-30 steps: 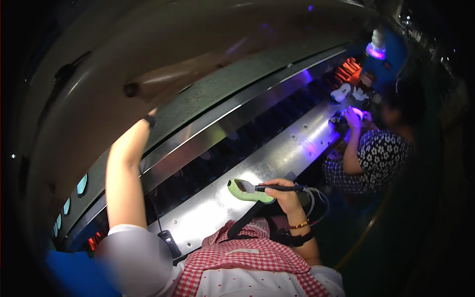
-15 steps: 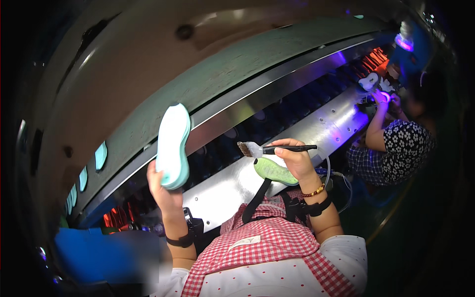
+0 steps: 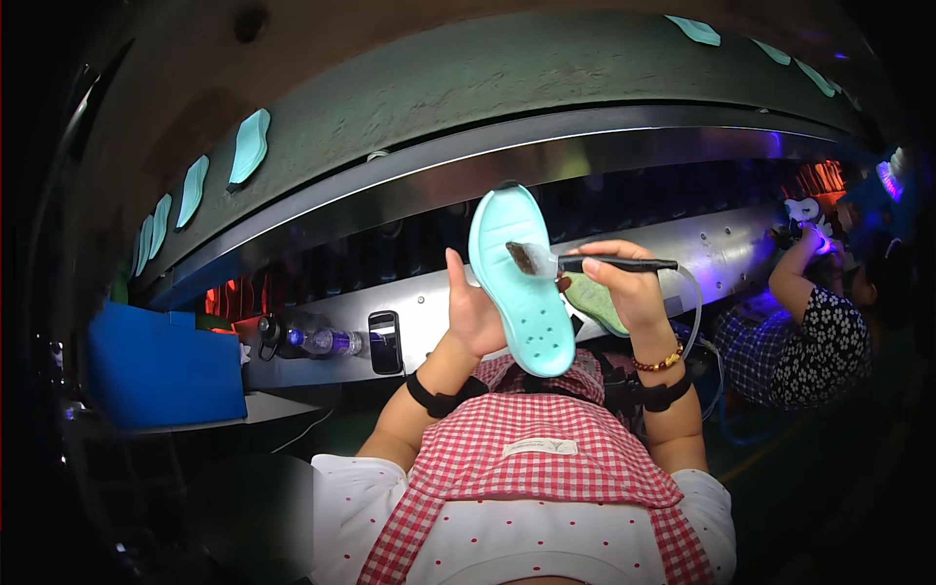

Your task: Apply adhesive or sealant to shoe outsoles using a brush.

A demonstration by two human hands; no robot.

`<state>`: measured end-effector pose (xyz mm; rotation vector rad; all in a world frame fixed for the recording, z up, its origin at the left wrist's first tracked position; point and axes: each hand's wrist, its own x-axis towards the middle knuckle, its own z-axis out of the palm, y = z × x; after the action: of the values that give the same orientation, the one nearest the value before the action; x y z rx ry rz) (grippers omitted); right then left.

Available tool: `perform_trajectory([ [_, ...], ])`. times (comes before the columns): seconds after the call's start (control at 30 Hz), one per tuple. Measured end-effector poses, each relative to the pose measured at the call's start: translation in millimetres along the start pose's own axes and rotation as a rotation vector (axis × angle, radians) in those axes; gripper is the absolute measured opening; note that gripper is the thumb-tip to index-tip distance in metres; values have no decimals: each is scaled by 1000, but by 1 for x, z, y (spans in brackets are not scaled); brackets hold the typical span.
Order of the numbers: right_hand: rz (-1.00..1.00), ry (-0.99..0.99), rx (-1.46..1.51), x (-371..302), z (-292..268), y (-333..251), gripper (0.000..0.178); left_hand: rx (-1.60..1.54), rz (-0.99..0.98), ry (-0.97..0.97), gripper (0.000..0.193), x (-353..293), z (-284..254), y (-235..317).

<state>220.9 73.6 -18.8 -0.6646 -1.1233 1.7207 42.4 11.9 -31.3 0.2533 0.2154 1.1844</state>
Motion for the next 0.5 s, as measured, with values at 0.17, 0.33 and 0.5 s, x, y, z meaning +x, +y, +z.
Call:
perform_trajectory([
  [0.17, -49, 69, -270, 20, 17, -1, 16, -57, -59, -67, 87, 6, -37, -12],
  [0.33, -561, -67, -725, 10, 49, 15, 16, -31, 234, 387, 72, 10, -20, -21],
  [0.5, -324, -431, -887, -33, 36, -16, 14, 104, 201, 330, 79, -5, -37, 1],
])
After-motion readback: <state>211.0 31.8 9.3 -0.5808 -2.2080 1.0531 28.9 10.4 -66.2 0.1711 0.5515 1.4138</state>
